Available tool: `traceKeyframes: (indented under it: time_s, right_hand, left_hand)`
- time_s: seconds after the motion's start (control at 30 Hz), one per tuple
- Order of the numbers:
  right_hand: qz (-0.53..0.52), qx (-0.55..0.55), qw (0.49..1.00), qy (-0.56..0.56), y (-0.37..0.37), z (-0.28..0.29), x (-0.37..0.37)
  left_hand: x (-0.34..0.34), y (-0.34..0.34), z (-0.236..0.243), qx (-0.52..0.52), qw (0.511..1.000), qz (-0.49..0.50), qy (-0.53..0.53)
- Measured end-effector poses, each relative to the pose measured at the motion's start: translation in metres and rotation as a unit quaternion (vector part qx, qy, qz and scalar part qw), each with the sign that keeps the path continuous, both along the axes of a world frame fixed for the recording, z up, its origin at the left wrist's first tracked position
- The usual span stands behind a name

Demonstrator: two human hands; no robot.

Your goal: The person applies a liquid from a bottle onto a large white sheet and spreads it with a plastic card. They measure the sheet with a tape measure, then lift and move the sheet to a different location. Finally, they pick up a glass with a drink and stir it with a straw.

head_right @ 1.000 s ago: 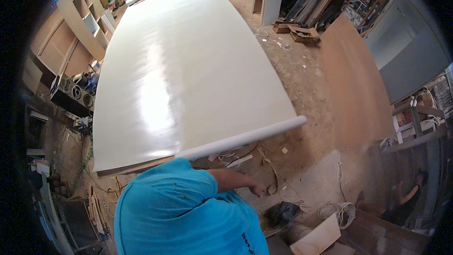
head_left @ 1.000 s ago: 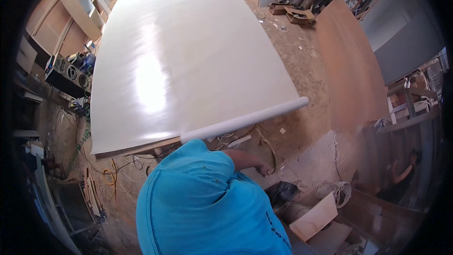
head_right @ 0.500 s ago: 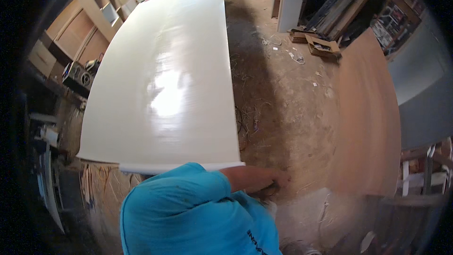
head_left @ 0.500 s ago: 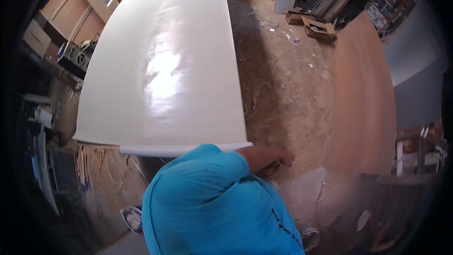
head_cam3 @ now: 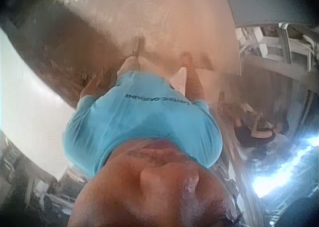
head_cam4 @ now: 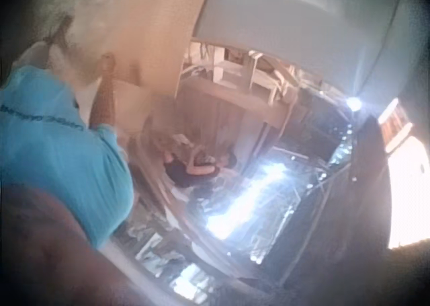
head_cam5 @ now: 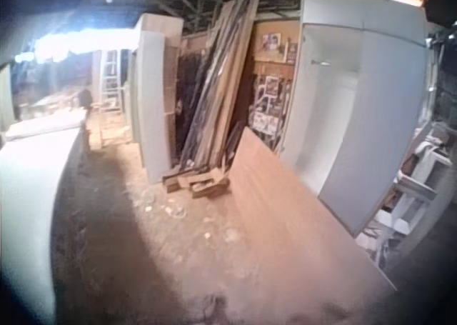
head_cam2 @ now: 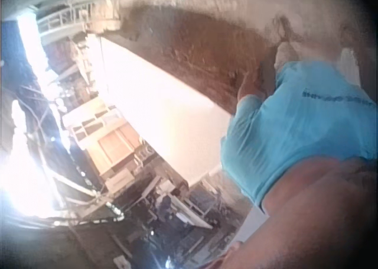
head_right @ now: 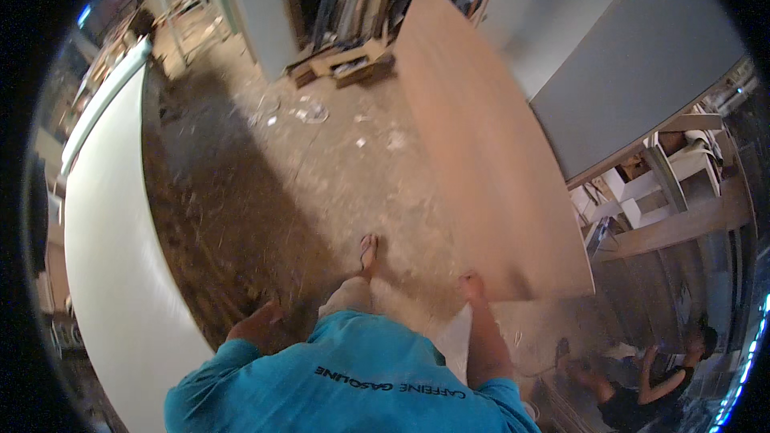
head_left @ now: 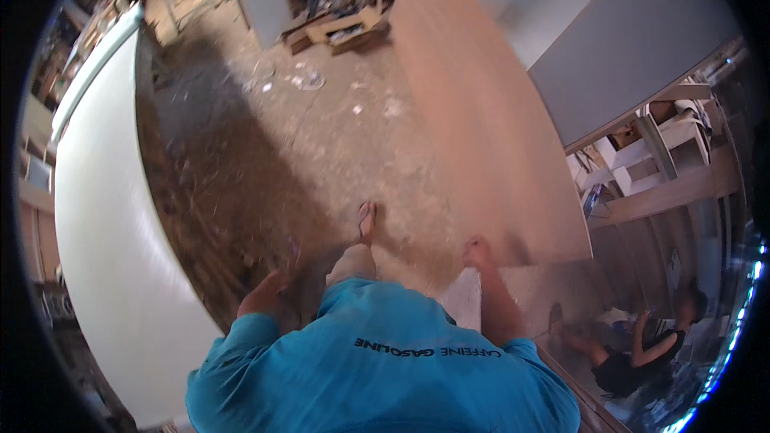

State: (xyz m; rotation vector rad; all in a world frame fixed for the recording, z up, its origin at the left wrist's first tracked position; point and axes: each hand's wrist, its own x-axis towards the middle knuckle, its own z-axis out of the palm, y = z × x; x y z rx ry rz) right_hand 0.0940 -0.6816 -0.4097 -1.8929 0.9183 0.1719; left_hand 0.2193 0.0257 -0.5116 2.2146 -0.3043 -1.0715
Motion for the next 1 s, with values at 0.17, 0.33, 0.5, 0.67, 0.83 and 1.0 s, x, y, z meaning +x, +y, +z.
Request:
traceKeyframes:
  time_s: [0.17, 0.33, 0.5, 0.67, 0.83, 1.0]
  right_hand:
    - [0.285, -0.125, 0.949, 0.052, 0.054, -0.062, 0.071]
    - [0.348, 0.079, 0.931, 0.081, -0.051, 0.015, 0.232]
    - [0.170, -0.280, 0.943, -0.051, -0.202, 0.244, 0.446]
    - [0.133, -0.638, 0.758, 0.031, -0.389, 0.379, 0.567]
    - [0.179, -0.806, 0.555, 0.106, -0.520, 0.416, 0.645]
    - [0.249, -0.785, 0.535, 0.188, -0.569, 0.403, 0.648]
  left_hand:
    - [0.182, -0.112, 0.026, 0.221, 0.748, -0.583, -0.227]
    - [0.381, -0.279, 0.024, 0.083, 0.993, 0.089, -0.002]
    - [0.565, -0.418, 0.074, -0.098, 0.985, -0.047, -0.132]
    - [0.648, -0.553, 0.101, -0.195, 0.980, 0.029, -0.016]
    - [0.717, -0.519, 0.039, -0.094, 0.987, -0.119, -0.059]
    - [0.800, -0.558, 0.099, -0.038, 0.986, -0.158, -0.031]
